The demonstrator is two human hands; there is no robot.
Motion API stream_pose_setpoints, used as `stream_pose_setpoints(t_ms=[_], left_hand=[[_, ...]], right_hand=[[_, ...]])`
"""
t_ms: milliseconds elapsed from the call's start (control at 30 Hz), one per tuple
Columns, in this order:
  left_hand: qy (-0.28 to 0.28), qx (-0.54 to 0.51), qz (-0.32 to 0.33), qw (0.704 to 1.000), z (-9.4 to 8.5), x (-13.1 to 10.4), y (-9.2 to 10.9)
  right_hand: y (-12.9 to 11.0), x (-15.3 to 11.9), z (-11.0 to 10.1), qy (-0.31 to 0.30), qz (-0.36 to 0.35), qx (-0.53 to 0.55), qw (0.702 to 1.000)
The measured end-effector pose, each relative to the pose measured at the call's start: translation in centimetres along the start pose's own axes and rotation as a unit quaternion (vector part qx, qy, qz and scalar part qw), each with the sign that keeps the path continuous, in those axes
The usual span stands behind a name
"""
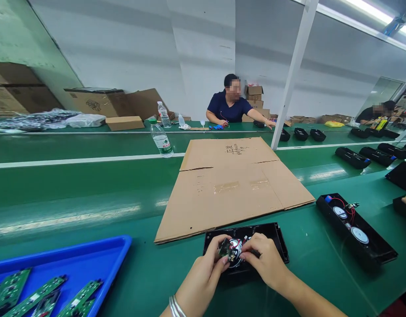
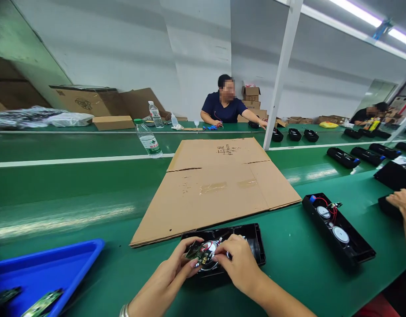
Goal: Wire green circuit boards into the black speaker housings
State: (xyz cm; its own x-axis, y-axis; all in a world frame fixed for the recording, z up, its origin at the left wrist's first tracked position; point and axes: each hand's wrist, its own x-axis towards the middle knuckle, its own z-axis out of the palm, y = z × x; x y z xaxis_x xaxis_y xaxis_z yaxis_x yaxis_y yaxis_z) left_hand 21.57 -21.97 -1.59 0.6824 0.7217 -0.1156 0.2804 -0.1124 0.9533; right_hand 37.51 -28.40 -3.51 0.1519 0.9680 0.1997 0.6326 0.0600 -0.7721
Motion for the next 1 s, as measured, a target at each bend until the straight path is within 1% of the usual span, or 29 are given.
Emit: stream_pose_setpoints(t_ms=[100,167,267,433,567,633,700,767,800,867,933,1000], left_hand=[[0.011,0.053,0.014,0.998,0.1,-0.1,0.4],[0.013,0.074,0.026,0.997,0.1,-0.1,0.4],[0.008,0.093,0.042,0.995,0.2,0.1,0.4],[-0.009,0.086,0.07,0.994,0.4,0.3,0.5],[0.026,0.105,0.084,0.991,1.0,0.3,0.2],[0.042,0.12,0.095,0.987,1.4,0.3,0.0],[0.049,0.129,0.103,0.985,1.7,0.4,-0.2],[0.051,0.128,0.107,0.985,1.8,0.5,-0.3],[0.05,0.124,0.11,0.985,1.7,0.5,-0.3],[0.045,0.109,0.119,0.986,1.5,0.5,-0.1],[0.036,0.089,0.122,0.988,1.2,0.5,0.1],[0.026,0.079,0.115,0.99,1.1,0.4,0.4]], right_hand=[[0.3,-0.3,0.3,0.007,-0.076,-0.034,0.997],[0.5,-0.4,0.6,0.018,-0.112,-0.065,0.991],[0.8,-0.5,1.0,0.04,-0.143,-0.101,0.984],[1.1,-0.5,1.5,0.084,-0.193,-0.138,0.968],[1.0,-0.6,2.1,0.119,-0.234,-0.201,0.944],[0.9,-0.7,2.3,0.132,-0.242,-0.225,0.935],[0.9,-0.8,2.4,0.128,-0.241,-0.222,0.936],[0.9,-0.9,2.2,0.105,-0.223,-0.192,0.95],[0.9,-1.0,2.1,0.091,-0.202,-0.173,0.96],[0.9,-1.0,1.8,0.073,-0.137,-0.141,0.978],[0.8,-1.0,1.5,0.063,-0.082,-0.133,0.986],[0.6,-1.0,1.4,0.047,-0.068,-0.142,0.986]])
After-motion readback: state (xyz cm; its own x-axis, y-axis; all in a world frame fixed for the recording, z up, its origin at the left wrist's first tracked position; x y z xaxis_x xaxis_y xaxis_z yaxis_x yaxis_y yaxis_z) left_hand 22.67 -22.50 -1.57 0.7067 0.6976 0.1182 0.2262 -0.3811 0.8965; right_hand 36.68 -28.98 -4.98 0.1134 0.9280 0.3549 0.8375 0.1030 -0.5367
